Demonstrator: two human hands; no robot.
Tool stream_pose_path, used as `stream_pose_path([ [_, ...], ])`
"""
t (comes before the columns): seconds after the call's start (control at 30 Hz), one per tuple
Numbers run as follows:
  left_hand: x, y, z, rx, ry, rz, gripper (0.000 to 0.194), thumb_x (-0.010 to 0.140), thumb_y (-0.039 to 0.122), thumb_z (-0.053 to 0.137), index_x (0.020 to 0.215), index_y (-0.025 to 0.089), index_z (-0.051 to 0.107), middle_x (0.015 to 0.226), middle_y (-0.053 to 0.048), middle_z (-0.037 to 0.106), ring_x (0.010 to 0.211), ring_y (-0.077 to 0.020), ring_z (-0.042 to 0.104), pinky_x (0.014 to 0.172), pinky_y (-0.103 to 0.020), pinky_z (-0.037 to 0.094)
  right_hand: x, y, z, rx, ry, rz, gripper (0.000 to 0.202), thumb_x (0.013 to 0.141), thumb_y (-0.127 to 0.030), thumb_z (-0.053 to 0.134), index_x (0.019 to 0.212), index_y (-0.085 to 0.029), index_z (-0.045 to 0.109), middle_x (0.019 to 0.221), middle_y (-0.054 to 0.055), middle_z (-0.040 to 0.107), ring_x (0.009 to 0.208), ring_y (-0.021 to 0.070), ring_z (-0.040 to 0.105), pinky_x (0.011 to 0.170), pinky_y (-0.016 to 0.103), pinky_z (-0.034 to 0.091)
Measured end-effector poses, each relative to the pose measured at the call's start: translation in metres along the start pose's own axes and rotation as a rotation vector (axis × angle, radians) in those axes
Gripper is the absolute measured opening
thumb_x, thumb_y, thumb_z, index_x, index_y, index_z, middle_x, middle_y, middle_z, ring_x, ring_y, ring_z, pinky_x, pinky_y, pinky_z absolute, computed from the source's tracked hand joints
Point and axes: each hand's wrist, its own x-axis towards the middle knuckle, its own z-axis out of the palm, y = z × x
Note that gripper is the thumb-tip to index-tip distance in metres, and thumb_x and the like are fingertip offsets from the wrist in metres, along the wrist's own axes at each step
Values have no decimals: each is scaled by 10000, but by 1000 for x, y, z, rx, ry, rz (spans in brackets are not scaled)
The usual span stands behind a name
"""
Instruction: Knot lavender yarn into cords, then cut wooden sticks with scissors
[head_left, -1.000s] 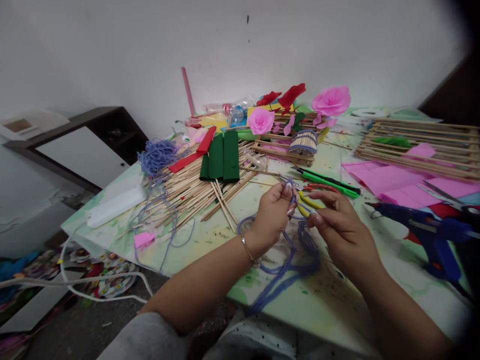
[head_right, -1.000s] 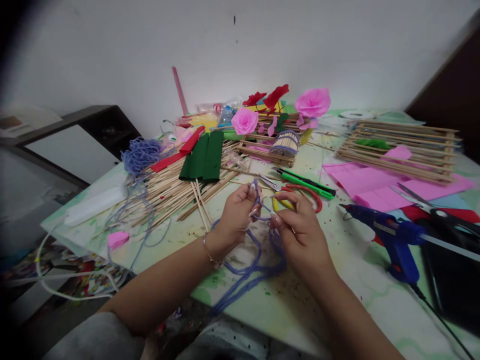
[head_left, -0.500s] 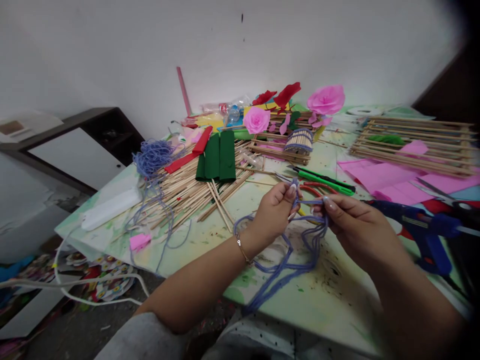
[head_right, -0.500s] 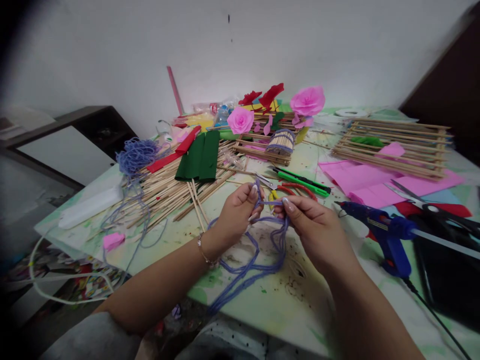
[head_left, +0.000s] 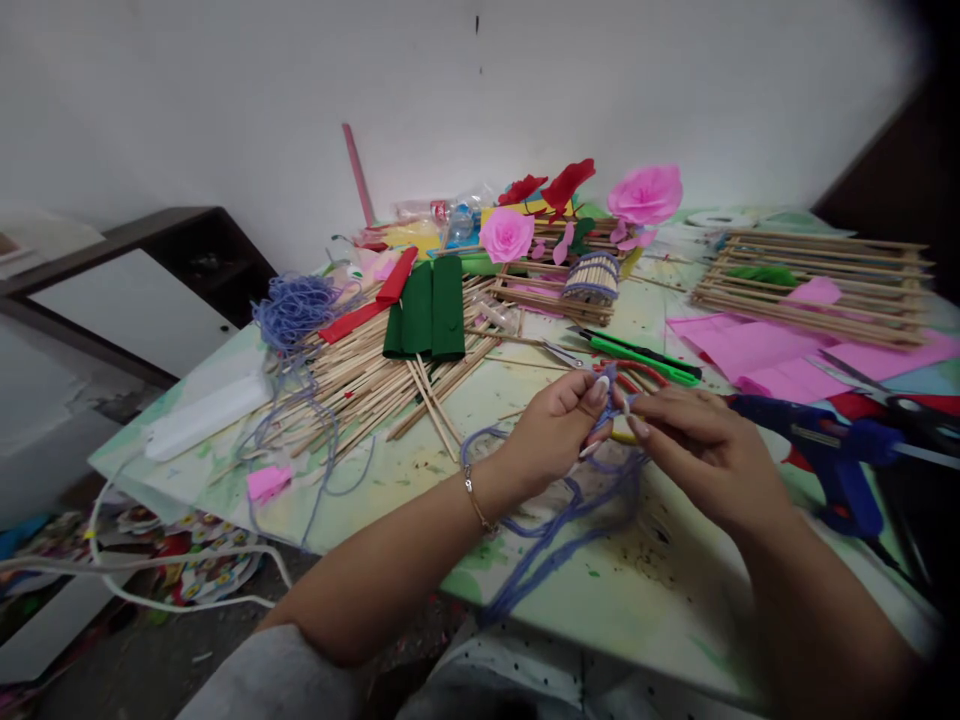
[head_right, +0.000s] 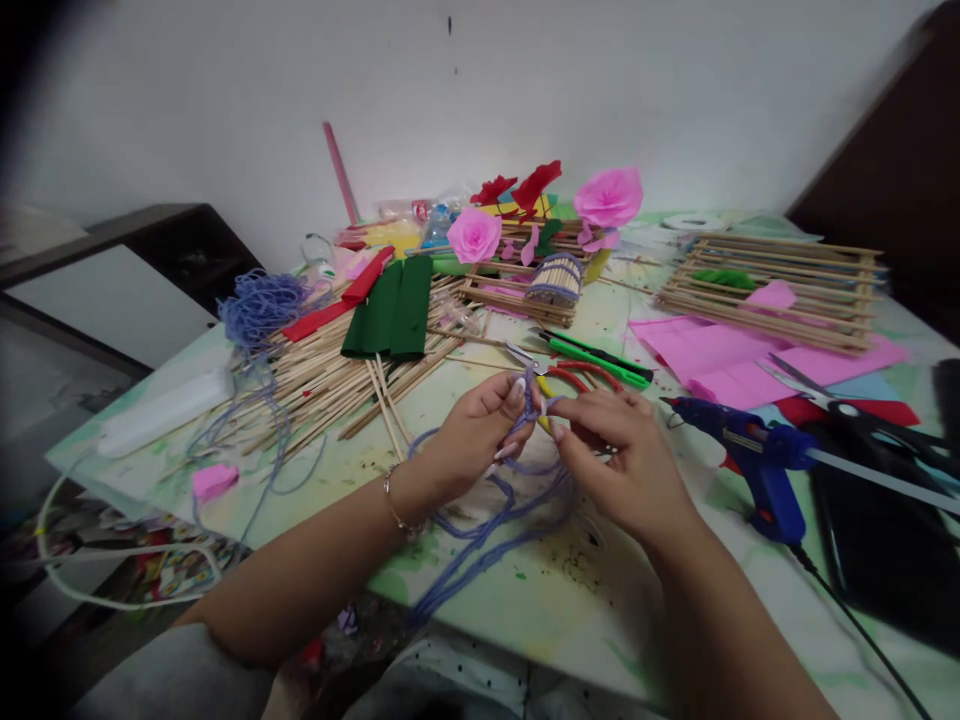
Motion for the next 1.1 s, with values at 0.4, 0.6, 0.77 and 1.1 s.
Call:
stream_pose_path([
  [0.4,2,-14,-1,70,121,175,324,852,488,542,1010,205,538,706,33,518,457,-38,395,436,-192,325,0,-22,28,840,-4,575,238,665,-457,754,704,-224,721,706,12,647,732,165,578,731,313,465],
  [0.6,-2,-12,0,143,122,103,390,861,502,519,1137,231,464,575,67,462,412,-53,370,423,-195,290,1,-26,29,1039,-22,718,201,599,-328,816,682,-190,697,630,-5,586,603,107,481,599,249,410],
  [0.77,-2,-14,-1,137,92,117,394,878,492,496,1148,209,451,543,75,430,423,-57,357,434,-192,285,-1,-17,30,1099,24,772,231,625,-307,800,604,-160,623,518,-54,387,493,56,269,455,211,229],
  [1.1,5,-7,-14,160,-78,135,504,782,351,685,1184,211,415,715,36,551,620,-73,536,556,-177,398,0,-13,27,1259,110,745,248,672,-280,764,600,-176,551,526,-58,296,502,77,216,455,244,179],
])
